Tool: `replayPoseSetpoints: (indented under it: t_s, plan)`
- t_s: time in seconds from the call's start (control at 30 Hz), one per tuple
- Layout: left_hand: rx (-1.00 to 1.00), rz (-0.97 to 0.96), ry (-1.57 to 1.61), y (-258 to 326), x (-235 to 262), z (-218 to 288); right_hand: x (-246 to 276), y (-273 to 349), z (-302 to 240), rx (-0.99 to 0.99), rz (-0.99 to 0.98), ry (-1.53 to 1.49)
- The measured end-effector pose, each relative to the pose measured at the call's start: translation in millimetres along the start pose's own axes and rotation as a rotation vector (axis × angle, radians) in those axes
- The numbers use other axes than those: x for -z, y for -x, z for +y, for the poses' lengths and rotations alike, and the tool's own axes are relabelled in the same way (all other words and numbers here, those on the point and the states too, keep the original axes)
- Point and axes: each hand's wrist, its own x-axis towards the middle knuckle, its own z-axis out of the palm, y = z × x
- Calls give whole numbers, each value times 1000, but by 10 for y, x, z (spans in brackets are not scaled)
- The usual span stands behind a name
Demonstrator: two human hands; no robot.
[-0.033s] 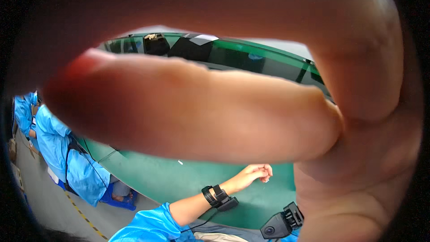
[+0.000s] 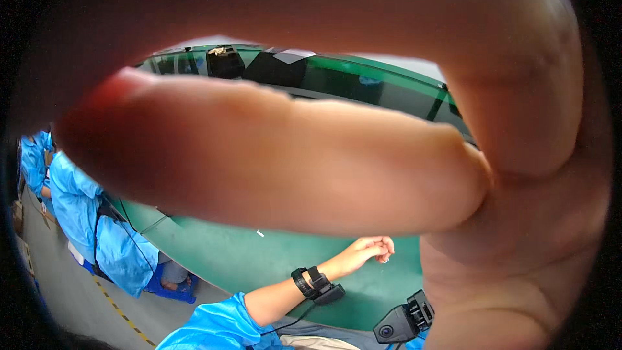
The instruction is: The recorder uses an electric screwdriver to attach internal components to white plastic housings at a factory workbench.
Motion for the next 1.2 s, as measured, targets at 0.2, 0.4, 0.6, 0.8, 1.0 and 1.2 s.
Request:
replayPoseSetpoints:
  t_s: [0.2,0.4,0.6,0.8,1.0,1.2]
  plan:
    - [-31,49,-32,66,79,102,-275,311,56,-93,51,5]
    - [-69,-53,38,-97,-12,-146,-893,40,65,-14,55,-285]
    - [-96,65,-31,6,93,-92,-1150,39,-188,-23,34,-438]
    - [-70,106,-14,14,171,-111,-1330,37,-267,-59,92,-450]
    - [-120,25,61,-220,-93,-186,-1495,817,-284,-309,86,-774]
    - [-134,67,73,-62,48,-156,-2460,1832,202,-909,246,-982]
